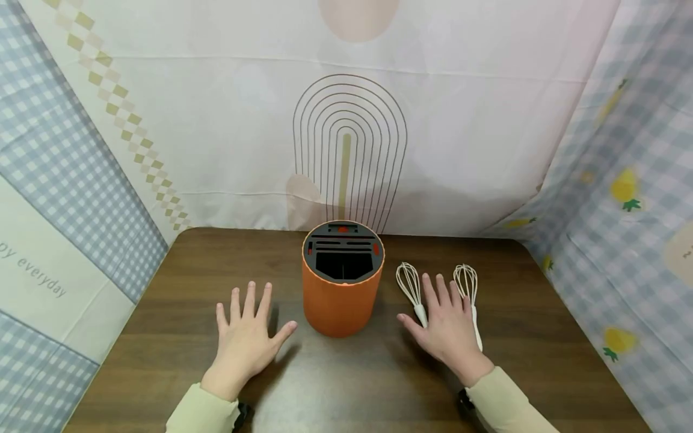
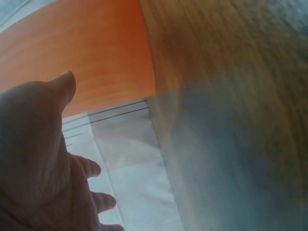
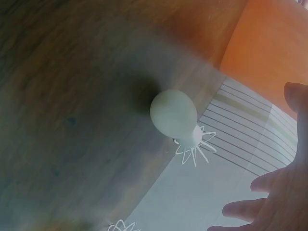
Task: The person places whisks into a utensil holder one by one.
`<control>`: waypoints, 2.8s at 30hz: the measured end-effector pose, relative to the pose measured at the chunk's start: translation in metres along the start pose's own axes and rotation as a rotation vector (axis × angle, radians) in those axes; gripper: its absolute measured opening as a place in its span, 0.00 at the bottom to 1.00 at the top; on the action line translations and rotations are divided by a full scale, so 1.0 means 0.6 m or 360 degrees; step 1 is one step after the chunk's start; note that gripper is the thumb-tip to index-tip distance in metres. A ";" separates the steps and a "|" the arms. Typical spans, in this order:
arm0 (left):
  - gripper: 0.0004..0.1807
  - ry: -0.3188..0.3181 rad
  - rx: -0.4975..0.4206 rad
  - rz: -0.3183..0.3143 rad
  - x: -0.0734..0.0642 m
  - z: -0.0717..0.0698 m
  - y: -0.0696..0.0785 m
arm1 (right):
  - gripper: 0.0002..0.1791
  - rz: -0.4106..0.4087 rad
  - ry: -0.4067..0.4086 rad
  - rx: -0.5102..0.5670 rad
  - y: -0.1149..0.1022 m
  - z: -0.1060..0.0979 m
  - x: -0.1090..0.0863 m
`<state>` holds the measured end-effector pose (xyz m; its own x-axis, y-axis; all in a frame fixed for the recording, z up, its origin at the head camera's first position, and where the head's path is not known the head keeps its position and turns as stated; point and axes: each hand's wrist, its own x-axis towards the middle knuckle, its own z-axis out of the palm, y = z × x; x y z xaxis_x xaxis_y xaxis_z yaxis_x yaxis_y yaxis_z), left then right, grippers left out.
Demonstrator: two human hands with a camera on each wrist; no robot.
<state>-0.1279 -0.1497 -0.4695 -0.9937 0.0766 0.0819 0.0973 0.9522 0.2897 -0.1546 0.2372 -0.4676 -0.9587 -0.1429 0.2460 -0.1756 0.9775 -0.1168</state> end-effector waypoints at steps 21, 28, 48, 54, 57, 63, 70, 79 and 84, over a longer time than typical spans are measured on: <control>0.48 0.0127 -0.0515 0.0150 0.021 -0.026 0.025 | 0.58 0.0083 -0.0110 0.0479 0.015 -0.008 0.007; 0.43 0.0203 -0.0922 0.0287 0.033 -0.043 0.050 | 0.58 0.0203 -0.0191 0.0713 0.020 -0.011 0.012; 0.35 0.0312 -0.1397 0.0541 0.077 -0.062 0.111 | 0.50 0.0523 -0.0429 0.1201 0.029 -0.008 0.027; 0.32 0.0336 -0.1349 0.0527 0.088 -0.061 0.112 | 0.50 0.0630 -0.0517 0.1389 0.031 -0.001 0.029; 0.32 0.0336 -0.1329 0.0512 0.090 -0.061 0.113 | 0.50 0.0686 -0.0548 0.1472 0.033 0.003 0.031; 0.31 0.0354 -0.1323 0.0510 0.091 -0.053 0.112 | 0.45 0.0817 -0.0621 0.1553 0.037 0.008 0.037; 0.29 0.0392 -0.1362 0.0493 0.090 -0.041 0.112 | 0.32 0.0931 -0.0689 0.1563 0.041 0.018 0.047; 0.28 0.0397 -0.1320 0.0460 0.094 -0.034 0.115 | 0.21 0.0934 -0.0660 0.1572 0.050 0.022 0.043; 0.28 0.0383 -0.1322 0.0455 0.095 -0.033 0.115 | 0.19 0.0933 -0.0645 0.1553 0.051 0.024 0.042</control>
<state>-0.1765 -0.0852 -0.4261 -0.8960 0.1243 0.4263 0.4399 0.3794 0.8139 -0.1871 0.2615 -0.4791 -0.9191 0.0740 -0.3870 0.3822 0.4064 -0.8300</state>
